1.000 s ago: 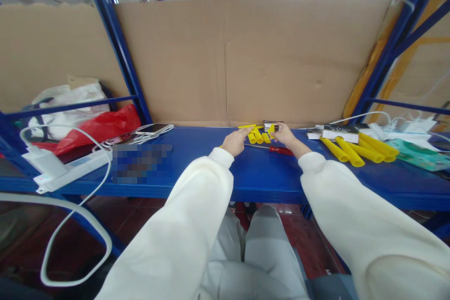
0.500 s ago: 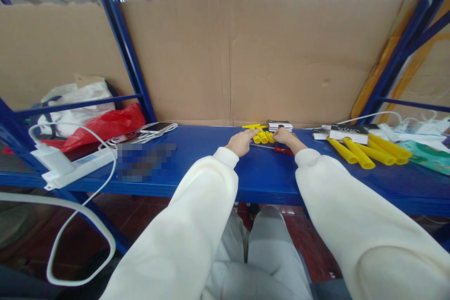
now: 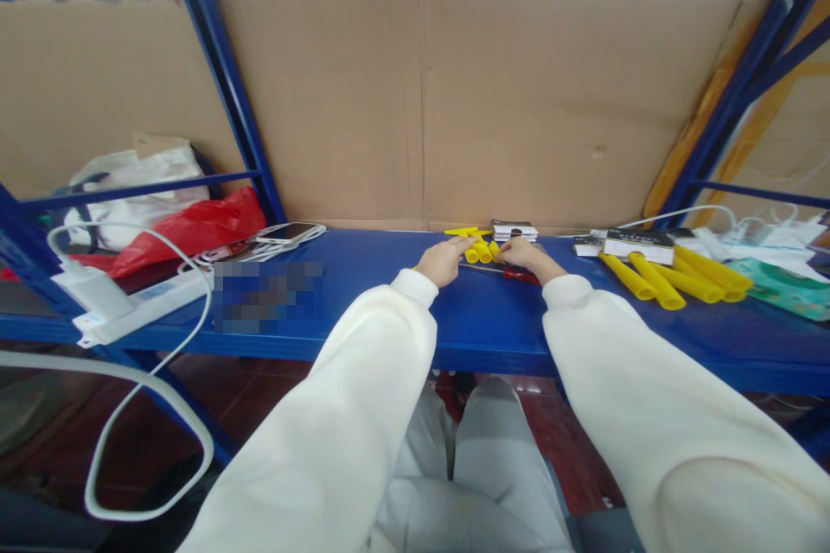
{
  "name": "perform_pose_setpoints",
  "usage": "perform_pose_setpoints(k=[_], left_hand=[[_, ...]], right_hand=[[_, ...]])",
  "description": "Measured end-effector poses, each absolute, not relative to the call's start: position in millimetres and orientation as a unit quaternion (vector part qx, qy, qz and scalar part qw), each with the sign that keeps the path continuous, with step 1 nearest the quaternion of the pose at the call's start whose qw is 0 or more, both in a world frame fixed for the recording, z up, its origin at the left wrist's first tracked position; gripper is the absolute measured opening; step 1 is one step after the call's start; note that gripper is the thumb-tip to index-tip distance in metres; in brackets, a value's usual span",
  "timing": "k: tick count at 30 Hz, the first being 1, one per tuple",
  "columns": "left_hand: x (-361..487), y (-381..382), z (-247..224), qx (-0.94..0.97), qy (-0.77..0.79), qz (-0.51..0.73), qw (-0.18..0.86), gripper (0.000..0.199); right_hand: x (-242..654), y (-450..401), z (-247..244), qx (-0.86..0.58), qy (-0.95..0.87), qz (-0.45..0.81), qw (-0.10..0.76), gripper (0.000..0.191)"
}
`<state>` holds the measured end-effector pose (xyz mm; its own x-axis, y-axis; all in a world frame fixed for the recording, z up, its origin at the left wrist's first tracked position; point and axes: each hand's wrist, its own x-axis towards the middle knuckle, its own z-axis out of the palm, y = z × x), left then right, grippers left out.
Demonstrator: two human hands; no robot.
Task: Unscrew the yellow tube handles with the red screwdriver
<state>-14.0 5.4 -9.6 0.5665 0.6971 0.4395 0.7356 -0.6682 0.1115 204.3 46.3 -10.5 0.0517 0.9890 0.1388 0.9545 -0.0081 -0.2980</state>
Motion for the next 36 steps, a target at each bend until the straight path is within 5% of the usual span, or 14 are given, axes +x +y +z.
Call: perform_pose_setpoints(k=[12, 16, 21, 27, 31, 36], left_hand=[[-13.5, 0.3, -6.6, -0.884, -0.410, -0.221, 0.040, 0.060], [-13.8, -0.1, -6.3, -0.887, -0.408, -0.211, 0.045, 0.055], [-13.1, 4.9, -9.9, -0.890, -0.399, -0.218, 0.038, 0.055], [-12.5, 8.8, -12.9, -0.888, -0.384, -0.252, 0.031, 0.067], [-13.0, 2.1, -8.7, -0.876, -0.421, -0.231, 0.043, 0.070], [-13.7, -4.0, -5.0, -0.869, -0.445, -0.211, 0.050, 0.068]], right_hand=[[202.9, 46.3, -10.6, -0.690, -0.700, 0.031, 0.185, 0.021], [201.3, 41.2, -4.7, -0.671, -0.693, 0.040, 0.260, 0.019], [188.6, 23.8, 4.3, -0.601, -0.646, 0.263, 0.390, 0.025], [171.7, 4.5, 5.6, -0.482, -0.616, 0.488, 0.387, 0.029], [171.9, 7.9, 6.0, -0.491, -0.559, 0.477, 0.467, 0.037], [192.0, 23.6, 6.9, -0.540, -0.456, 0.370, 0.603, 0.021]])
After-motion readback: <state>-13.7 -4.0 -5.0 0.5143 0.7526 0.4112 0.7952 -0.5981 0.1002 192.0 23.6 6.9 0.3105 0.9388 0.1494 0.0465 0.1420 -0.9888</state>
